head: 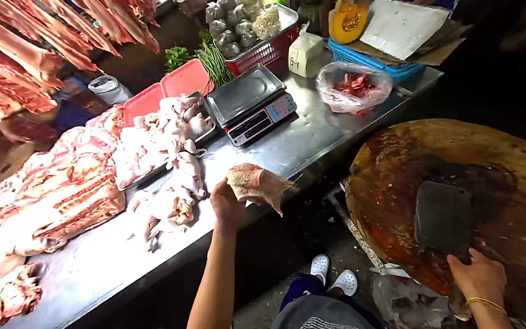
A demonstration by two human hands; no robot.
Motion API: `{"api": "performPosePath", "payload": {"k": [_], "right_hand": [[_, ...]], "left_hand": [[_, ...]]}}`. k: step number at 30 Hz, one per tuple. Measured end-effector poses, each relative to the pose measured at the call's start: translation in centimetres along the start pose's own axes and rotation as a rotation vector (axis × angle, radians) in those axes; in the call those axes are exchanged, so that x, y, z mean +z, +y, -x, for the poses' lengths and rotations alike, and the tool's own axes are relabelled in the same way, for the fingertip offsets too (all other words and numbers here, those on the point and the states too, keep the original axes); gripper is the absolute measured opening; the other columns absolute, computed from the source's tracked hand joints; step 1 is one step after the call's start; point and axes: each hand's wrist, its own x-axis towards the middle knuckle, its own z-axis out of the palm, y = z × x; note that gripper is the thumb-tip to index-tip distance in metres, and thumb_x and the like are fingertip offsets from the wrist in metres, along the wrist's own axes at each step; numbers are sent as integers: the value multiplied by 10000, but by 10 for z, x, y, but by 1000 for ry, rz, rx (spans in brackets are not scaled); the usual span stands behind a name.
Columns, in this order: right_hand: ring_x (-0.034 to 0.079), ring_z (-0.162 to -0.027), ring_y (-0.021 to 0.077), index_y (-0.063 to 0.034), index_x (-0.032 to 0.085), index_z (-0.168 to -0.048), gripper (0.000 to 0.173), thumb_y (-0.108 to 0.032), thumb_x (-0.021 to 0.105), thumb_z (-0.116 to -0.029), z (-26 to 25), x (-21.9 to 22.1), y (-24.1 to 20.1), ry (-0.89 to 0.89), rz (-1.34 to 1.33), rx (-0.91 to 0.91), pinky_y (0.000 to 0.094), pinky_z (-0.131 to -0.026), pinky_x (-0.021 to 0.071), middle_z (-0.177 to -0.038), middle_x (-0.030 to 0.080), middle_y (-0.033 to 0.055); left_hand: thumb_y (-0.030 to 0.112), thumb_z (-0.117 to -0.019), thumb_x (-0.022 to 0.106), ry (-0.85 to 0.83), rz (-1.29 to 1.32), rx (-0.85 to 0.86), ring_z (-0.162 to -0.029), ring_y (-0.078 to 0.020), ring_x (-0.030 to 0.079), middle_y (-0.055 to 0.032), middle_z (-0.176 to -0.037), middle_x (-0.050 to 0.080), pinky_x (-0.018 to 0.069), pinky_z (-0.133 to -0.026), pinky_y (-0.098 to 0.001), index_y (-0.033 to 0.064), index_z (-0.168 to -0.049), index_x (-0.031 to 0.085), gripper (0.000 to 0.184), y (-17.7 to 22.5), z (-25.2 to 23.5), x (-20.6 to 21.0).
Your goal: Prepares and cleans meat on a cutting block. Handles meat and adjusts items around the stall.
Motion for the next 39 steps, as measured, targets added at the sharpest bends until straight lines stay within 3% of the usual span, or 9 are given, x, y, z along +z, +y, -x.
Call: {"api": "performPosePath", "payload": {"k": [5,9,12,14,16,21,27,31,39], "right_hand": [[614,-1191,398,9,624,-1350,430,-212,618,-981,58,-10,-65,-112,-490,-294,553,-998,521,-1357,580,280],[632,-1226,246,-50,372,-1540,895,-636,637,-916,115,3,-127,-638,-1305,-309,466,-974,582,-1441,575,104],[712,-796,164,-94,616,-1241,548,-479,765,-881,132,10,-117,-765,-1654,-54,355,-707,618,-961,732,78],[675,-624,134,-100,666,-1081,220,-274,572,-984,136,-1,-80,-653,-1653,159,317,-565,591,-782,718,58],[665,-575,120,-149,672,-1019,317,-344,422,-1034,145,-18,-26,-502,-1591,329,318,-503,576,-726,712,24],[732,-800,161,-18,563,-1288,362,-238,549,-1001,162,-50,84,42,-1316,389,364,-716,643,-962,734,89],[562,-1321,361,49,658,-1294,461,-175,750,-901,100,-36,60,152,-458,-64,517,-1134,442,-1380,599,263],[543,-1302,469,-182,658,-1362,472,-165,722,-895,49,-5,31,-58,-29,-86,613,-1019,503,-1467,518,255],[682,-1110,326,28,647,-1276,348,-100,682,-955,52,-21,43,-5,-578,60,515,-1010,520,-1182,700,226]], "left_hand": [[231,-1050,208,-124,17,-202,-877,-199,729,-80,-914,741,612,-790,-412,82,-1051,637,454,-30,50,48],[296,-960,558,-605,-348,-471,-932,-210,711,-115,-1059,725,609,-830,-413,21,-1302,579,439,-94,111,96],[235,-1043,550,-1001,-593,-392,-1181,-194,654,-125,-1332,646,564,-1017,-391,-37,-1391,558,442,-132,155,122],[124,-1030,528,-848,-597,-264,-1038,-212,701,-137,-1195,689,613,-905,-392,-54,-1218,645,284,-156,174,126],[72,-1013,507,-708,-723,-243,-871,-167,709,-107,-1024,703,622,-793,-348,-42,-1089,659,204,-187,189,129],[168,-1061,490,-1118,-1105,-542,-1146,-267,657,-208,-1254,661,522,-1021,-420,-38,-1294,626,340,-289,231,164],[345,-1134,293,-452,-751,-1213,-1042,-278,638,-217,-1247,628,522,-893,-448,-46,-1325,560,509,-345,279,149],[438,-1130,233,-373,-550,-1257,-975,-236,655,-157,-1155,653,545,-869,-421,-11,-1325,546,581,-350,284,148],[574,-1092,229,-453,-723,-1208,-1111,-315,618,-206,-1282,621,514,-916,-508,55,-1418,520,679,-345,261,174]]}}
